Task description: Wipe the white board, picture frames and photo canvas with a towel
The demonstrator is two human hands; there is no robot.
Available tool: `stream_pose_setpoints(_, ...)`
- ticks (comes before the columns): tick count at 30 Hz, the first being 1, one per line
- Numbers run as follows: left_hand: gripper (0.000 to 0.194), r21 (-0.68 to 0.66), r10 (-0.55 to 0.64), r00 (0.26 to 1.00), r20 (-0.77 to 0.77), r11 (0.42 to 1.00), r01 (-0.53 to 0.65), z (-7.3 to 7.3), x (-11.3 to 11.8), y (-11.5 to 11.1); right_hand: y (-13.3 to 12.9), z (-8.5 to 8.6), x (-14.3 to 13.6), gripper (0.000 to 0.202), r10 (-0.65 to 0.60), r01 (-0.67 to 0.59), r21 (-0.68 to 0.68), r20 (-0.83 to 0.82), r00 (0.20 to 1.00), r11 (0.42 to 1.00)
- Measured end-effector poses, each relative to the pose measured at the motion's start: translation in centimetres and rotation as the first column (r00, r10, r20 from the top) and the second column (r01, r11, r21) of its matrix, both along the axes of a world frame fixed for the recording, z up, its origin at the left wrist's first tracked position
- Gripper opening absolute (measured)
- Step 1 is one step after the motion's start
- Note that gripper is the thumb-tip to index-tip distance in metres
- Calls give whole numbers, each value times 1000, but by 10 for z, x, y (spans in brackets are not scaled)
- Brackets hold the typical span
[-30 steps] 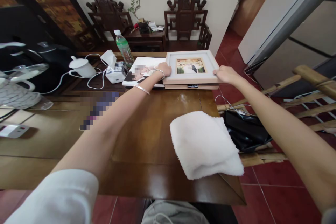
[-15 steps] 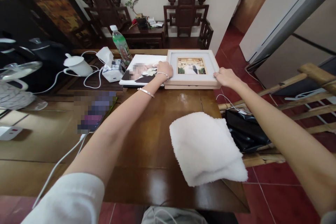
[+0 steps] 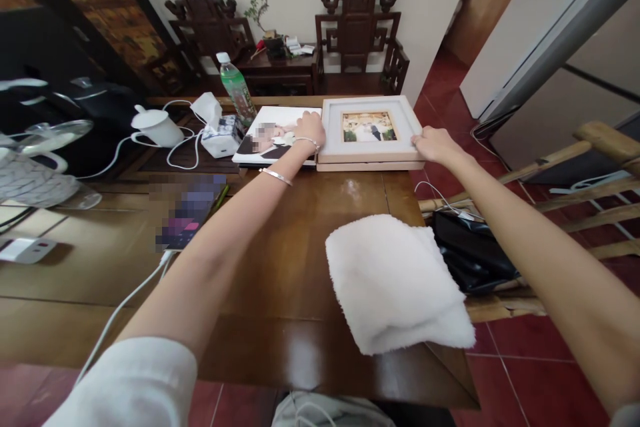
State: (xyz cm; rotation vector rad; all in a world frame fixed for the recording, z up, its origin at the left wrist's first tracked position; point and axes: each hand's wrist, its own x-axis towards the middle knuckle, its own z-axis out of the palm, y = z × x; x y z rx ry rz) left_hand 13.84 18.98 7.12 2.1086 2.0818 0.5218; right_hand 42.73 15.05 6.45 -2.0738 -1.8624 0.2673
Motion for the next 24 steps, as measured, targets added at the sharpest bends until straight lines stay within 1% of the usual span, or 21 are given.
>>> stream_pose_setpoints(3, 44, -47, 8, 1000, -4, 999, -8, 2, 6, -3, -2, 2, -3, 47, -37, 40, -49, 74, 997, 998)
stream_pose_setpoints(4, 45, -68, 5, 1000, -15, 998, -6, 3, 9, -4, -3, 2, -4, 47, -36, 39, -46, 72, 997, 998)
stream_pose_setpoints(6, 42, -78, 3, 999, -46, 997, -7, 3, 15, -7, -6, 1, -5, 46, -39, 41, -33, 52, 998, 999)
stream_pose_setpoints(10, 38, -42, -1, 994, -110, 999, -4, 1, 19, -8, -8, -4, -7, 45, -43, 43, -19, 23, 999, 999)
stream_pose_setpoints(14, 37, -14, -20, 982, -189, 1000, 18, -3, 18, -5, -7, -5, -8, 45, -41, 42, -26, 48, 998, 999)
stream_pose_setpoints(16, 36, 3, -26, 979, -204, 1000, 27, -6, 17, -3, -8, -5, -9, 46, -36, 38, -31, 50, 998, 999)
stream_pose_setpoints(20, 36, 17, -16, 982, -186, 1000, 19, -11, 16, -2, -11, -6, -10, 47, -28, 29, -27, 32, 999, 999)
stream_pose_setpoints(24, 41, 3, 27, 993, -112, 1000, -27, -10, 14, -5, -12, -4, -11, 48, -39, 39, -32, 5, 999, 999)
